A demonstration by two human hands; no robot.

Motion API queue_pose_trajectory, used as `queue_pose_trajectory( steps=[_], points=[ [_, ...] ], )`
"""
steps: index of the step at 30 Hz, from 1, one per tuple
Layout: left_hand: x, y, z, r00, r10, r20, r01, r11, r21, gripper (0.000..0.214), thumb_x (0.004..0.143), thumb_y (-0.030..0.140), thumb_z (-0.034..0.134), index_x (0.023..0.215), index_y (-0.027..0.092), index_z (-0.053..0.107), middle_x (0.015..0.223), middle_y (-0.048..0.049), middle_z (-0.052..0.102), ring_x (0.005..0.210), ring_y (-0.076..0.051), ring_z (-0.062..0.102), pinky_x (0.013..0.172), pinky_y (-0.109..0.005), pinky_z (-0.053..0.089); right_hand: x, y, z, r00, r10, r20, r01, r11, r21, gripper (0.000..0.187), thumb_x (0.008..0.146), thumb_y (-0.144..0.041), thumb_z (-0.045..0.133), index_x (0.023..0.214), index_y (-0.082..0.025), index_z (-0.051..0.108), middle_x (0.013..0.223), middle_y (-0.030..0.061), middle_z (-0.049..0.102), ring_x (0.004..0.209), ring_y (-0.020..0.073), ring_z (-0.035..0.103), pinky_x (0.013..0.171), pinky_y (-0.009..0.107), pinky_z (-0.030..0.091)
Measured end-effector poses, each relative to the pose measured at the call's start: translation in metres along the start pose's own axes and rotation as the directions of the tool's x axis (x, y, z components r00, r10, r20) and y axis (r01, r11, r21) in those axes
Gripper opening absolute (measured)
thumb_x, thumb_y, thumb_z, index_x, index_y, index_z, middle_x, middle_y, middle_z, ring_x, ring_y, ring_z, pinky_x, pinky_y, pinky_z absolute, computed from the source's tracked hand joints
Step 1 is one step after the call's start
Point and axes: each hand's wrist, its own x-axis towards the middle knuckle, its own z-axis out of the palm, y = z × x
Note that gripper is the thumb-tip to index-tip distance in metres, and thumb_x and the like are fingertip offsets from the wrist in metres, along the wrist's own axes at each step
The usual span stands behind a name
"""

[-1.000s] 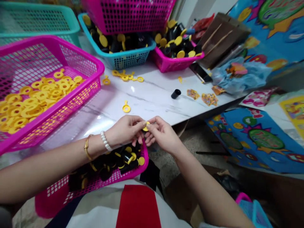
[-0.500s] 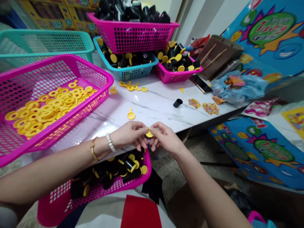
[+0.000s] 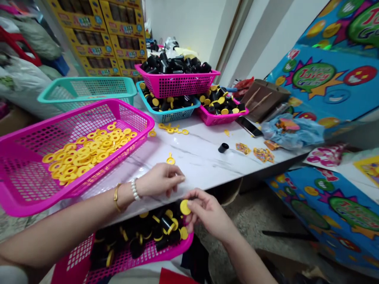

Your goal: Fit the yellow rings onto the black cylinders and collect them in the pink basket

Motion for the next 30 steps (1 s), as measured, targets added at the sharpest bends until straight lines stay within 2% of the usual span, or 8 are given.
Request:
queue_pose_trajectory(
  steps=[2, 3, 7, 13, 17, 22, 26, 30],
  points=[
    [0.003, -0.004, -0.014, 0.936, 0.19, -0.297, -0.072, 0.928, 0.367, 0.024, 0.084, 0.036, 0.056, 0.097, 0.017, 0.063, 0.078, -0.0039, 0.065, 0.065, -0.015, 0.061, 0.065, -0.027, 0.047, -0.003, 0.011, 0.013, 1.0, 0.003, -0.007, -0.003, 0.999, -0.041, 0.033, 0.084, -0.047, 0.061, 0.099, -0.018, 0.052, 0.061, -0.0021, 0.062, 0.046, 0.015, 0.062, 0.046, 0.023, 0.046],
    [0.006, -0.007, -0.019, 0.895, 0.265, -0.36, -0.051, 0.861, 0.506, 0.022, 0.083, 0.033, 0.059, 0.098, 0.017, 0.064, 0.086, -0.0054, 0.064, 0.072, -0.016, 0.061, 0.069, -0.028, 0.047, -0.003, 0.016, 0.02, 1.0, 0.0, -0.015, -0.001, 0.998, -0.066, 0.034, 0.084, -0.047, 0.061, 0.099, -0.018, 0.053, 0.062, -0.0023, 0.062, 0.046, 0.0151, 0.063, 0.045, 0.023, 0.046],
    [0.016, -0.02, -0.025, 0.896, 0.334, -0.293, -0.026, 0.698, 0.715, 0.016, 0.084, 0.027, 0.057, 0.094, 0.018, 0.065, 0.098, -0.0074, 0.059, 0.081, -0.017, 0.059, 0.073, -0.028, 0.046, 0.008, 0.018, 0.034, 0.998, -0.054, 0.025, 0.058, 0.986, -0.154, 0.032, 0.086, -0.046, 0.058, 0.1, -0.018, 0.057, 0.068, -0.0004, 0.064, 0.051, 0.0159, 0.065, 0.048, 0.023, 0.045],
    [0.014, -0.018, -0.019, 0.857, 0.367, -0.361, -0.133, 0.836, 0.532, 0.018, 0.091, 0.027, 0.046, 0.09, 0.018, 0.062, 0.086, -0.0048, 0.064, 0.08, -0.015, 0.061, 0.074, -0.024, 0.045, 0.022, -0.012, 0.013, 0.978, -0.204, -0.036, 0.198, 0.972, -0.128, 0.029, 0.089, -0.044, 0.056, 0.101, -0.018, 0.058, 0.071, -0.0004, 0.063, 0.048, 0.0132, 0.062, 0.048, 0.023, 0.042],
    [0.013, -0.012, -0.015, 0.92, 0.202, -0.335, -0.137, 0.969, 0.207, 0.023, 0.091, 0.033, 0.046, 0.082, 0.018, 0.06, 0.057, 0.0021, 0.059, 0.054, -0.011, 0.056, 0.059, -0.021, 0.043, 0.024, -0.012, -0.001, 0.949, -0.264, -0.172, 0.247, 0.962, -0.116, 0.029, 0.089, -0.044, 0.057, 0.098, -0.017, 0.058, 0.068, -0.0006, 0.061, 0.049, 0.0119, 0.06, 0.051, 0.023, 0.043],
    [0.005, -0.006, 0.005, 0.988, 0.119, -0.103, -0.13, 0.985, -0.111, 0.025, 0.089, 0.04, 0.048, 0.084, 0.018, 0.058, 0.074, 0.0009, 0.067, 0.047, -0.009, 0.056, 0.046, -0.018, 0.04, 0.02, -0.006, 0.001, 0.931, -0.285, -0.229, 0.3, 0.953, 0.035, 0.045, 0.084, -0.043, 0.065, 0.12, -0.024, 0.046, 0.097, 0.0028, 0.06, 0.056, 0.0128, 0.064, 0.058, 0.027, 0.05],
    [-0.001, -0.001, 0.011, 0.987, 0.152, -0.055, -0.151, 0.988, 0.016, 0.028, 0.089, 0.043, 0.048, 0.09, 0.018, 0.061, 0.07, 0.0011, 0.066, 0.048, -0.009, 0.058, 0.048, -0.019, 0.041, 0.027, -0.013, 0.002, 0.895, -0.373, -0.246, 0.358, 0.928, -0.105, 0.027, 0.086, -0.041, 0.062, 0.1, -0.019, 0.056, 0.087, 0.0023, 0.062, 0.056, 0.0116, 0.061, 0.057, 0.025, 0.049],
    [0.003, -0.004, 0.001, 0.948, 0.218, -0.231, -0.17, 0.963, 0.21, 0.027, 0.088, 0.037, 0.052, 0.105, 0.018, 0.061, 0.068, 0.0007, 0.066, 0.056, -0.012, 0.06, 0.058, -0.021, 0.044, 0.041, -0.021, -0.001, 0.894, -0.393, -0.216, 0.345, 0.91, -0.228, 0.026, 0.088, -0.041, 0.057, 0.102, -0.019, 0.057, 0.079, -0.0007, 0.06, 0.048, 0.0101, 0.059, 0.047, 0.023, 0.047]
  ],
)
